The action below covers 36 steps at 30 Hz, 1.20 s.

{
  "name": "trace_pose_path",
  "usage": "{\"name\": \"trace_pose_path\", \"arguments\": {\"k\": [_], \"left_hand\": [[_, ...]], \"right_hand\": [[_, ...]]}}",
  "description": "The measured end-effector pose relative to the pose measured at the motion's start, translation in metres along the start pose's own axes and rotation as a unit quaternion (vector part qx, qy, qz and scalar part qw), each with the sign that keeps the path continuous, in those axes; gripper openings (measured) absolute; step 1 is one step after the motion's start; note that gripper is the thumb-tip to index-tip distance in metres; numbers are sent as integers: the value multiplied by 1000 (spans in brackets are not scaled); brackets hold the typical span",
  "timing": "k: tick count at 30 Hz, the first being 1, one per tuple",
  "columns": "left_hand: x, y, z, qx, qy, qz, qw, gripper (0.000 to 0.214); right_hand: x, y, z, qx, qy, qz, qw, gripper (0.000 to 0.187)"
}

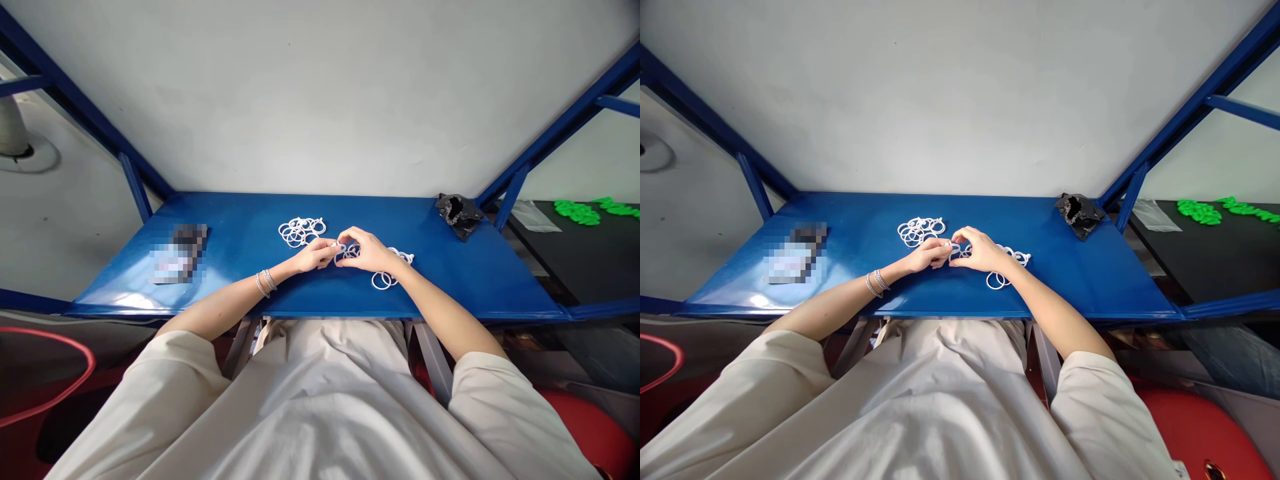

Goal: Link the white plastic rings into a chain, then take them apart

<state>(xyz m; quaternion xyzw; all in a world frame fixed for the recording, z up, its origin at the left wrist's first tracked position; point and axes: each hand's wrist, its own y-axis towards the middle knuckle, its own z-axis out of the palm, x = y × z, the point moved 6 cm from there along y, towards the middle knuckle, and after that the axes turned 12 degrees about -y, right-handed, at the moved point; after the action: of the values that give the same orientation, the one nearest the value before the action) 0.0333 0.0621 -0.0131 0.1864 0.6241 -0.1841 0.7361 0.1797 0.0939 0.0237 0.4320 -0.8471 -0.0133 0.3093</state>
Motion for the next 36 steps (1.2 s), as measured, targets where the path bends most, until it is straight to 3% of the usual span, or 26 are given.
{"name": "trace_pose_path", "arguments": {"k": [3,8,11,18,24,27,29,32,36], "left_hand": [[1,1,-1,-9,-48,7,999,56],[3,2,1,-12,-75,-10,997,54],[2,2,1,-18,-67,-5,998,55],[1,4,0,-41,-9,-2,999,52],[-5,3,4,-21,18,-7,1000,56],[-4,3,4,-25,13,-15,999,56],[-2,4,3,-22,5,-20,1000,54],[0,4,2,-23,-12,-13,1000,48],[3,5,-1,-43,-25,-5,999,39]], "right_hand": [[-4,0,5,56,-49,5,997,63],[-8,0,12,98,-94,10,991,35],[-6,1,9,88,-81,4,993,34],[2,-2,-5,-42,-34,1,999,53],[7,-3,-12,-124,-7,-21,992,36],[-1,-2,-20,-158,-38,6,987,33],[-10,0,-21,-136,-86,43,986,33],[-22,1,-14,-35,-151,84,984,33],[-22,-2,1,76,-176,78,978,38]]}}
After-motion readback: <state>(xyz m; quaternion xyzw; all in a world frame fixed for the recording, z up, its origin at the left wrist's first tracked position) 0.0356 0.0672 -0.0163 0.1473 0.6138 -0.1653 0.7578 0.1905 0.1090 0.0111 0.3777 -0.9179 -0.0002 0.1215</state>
